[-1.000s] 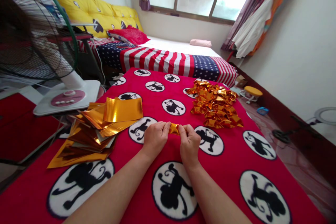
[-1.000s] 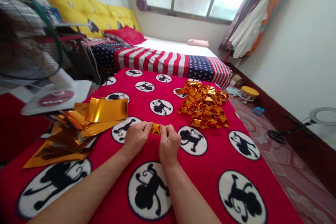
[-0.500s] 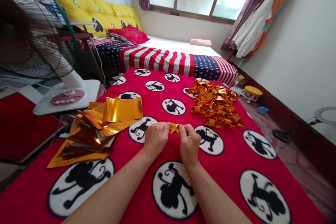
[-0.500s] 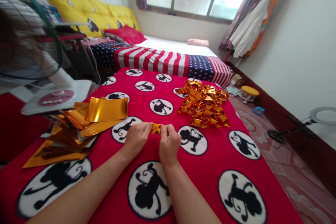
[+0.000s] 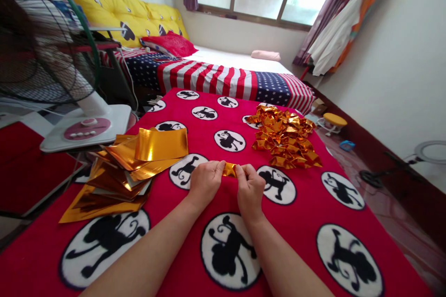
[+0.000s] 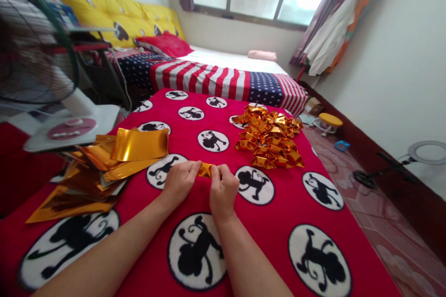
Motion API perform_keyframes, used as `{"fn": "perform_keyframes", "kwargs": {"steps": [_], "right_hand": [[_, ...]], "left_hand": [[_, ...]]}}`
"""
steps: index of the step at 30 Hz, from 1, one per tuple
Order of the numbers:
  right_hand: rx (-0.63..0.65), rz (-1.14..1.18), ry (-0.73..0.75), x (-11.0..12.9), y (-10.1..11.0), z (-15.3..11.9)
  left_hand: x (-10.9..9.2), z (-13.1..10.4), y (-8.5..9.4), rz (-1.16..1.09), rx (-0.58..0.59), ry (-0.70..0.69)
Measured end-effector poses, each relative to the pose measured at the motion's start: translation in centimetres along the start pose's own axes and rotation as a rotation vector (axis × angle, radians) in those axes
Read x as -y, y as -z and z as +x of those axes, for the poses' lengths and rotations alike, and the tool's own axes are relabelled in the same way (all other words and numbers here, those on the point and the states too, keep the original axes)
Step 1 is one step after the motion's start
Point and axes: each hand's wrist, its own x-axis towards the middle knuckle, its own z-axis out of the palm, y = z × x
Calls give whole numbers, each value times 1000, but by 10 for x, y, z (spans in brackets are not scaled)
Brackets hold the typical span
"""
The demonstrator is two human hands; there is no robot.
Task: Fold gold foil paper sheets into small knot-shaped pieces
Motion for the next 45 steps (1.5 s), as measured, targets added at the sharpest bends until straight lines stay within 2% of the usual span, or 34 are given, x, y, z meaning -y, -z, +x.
{"fn": "perform_keyframes", "kwargs": {"steps": [13,20,31,37,45], "right_hand": [[-16,13,5,2,1,0],[-11,43,8,3,0,0],[-18,47,43,3,-3,1],[-69,-37,57,-1,-4,2],[-57,-54,106,0,-3,0]], "left_hand": [[-1,-3,-2,5,-12,-8],[1,-2,0,-79,-30,20],[-2,-3,0,67,-136,24],[-5,-5,-1,138,-118,21],[-4,-3,0,115,-76,71]]}}
